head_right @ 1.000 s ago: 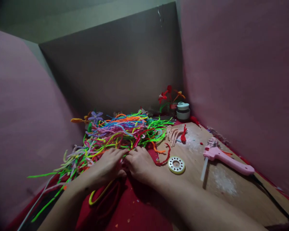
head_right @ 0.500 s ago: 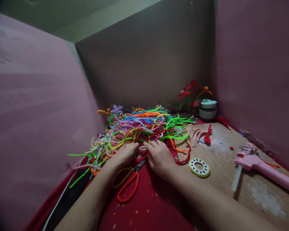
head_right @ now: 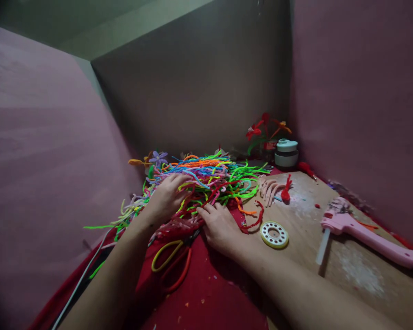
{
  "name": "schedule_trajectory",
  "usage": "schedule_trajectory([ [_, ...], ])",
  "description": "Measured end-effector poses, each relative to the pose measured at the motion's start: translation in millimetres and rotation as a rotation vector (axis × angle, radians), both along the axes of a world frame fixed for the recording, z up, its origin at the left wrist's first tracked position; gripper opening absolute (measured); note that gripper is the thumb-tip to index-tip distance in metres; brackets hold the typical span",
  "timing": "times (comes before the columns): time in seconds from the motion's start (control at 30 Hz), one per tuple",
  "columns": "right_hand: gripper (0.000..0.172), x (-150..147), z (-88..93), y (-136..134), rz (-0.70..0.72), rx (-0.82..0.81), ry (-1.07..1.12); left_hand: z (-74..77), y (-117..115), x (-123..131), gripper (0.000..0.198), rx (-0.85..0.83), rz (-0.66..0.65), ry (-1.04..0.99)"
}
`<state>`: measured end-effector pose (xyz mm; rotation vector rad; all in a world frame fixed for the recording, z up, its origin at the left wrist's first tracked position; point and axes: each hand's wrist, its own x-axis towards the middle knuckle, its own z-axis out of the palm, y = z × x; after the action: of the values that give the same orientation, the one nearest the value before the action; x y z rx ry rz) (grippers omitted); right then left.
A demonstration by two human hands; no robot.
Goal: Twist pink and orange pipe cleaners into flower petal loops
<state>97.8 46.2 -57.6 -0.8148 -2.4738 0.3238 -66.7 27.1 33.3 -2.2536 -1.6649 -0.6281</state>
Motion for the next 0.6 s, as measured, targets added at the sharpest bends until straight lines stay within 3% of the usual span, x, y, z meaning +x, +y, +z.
schedule_trajectory([
  [0.07,0.047,0,-0.1,0,-0.003,-0.007,-0.005,-0.5,18,0,0.039,0.122,0.08,0.049],
  [0.17,0.046,0,-0.9,1,0.006,-0.006,-0.011,-6.7,42,-3,0.058,0.141,0.155,0.119],
  [0.23,0.045,0,-1.6,1,0.005,0.0,-0.012,-12.3,51,-4,0.054,0.103,0.201,0.145],
  [0.37,0.043,-1,-2.6,1,0.004,-0.003,-0.027,-23.6,49,-6,0.026,0.034,0.2,0.201],
  [0.6,0.042,-1,-3.9,1,0.004,-0.011,-0.035,-43.6,37,-8,0.033,0.005,0.143,0.197],
])
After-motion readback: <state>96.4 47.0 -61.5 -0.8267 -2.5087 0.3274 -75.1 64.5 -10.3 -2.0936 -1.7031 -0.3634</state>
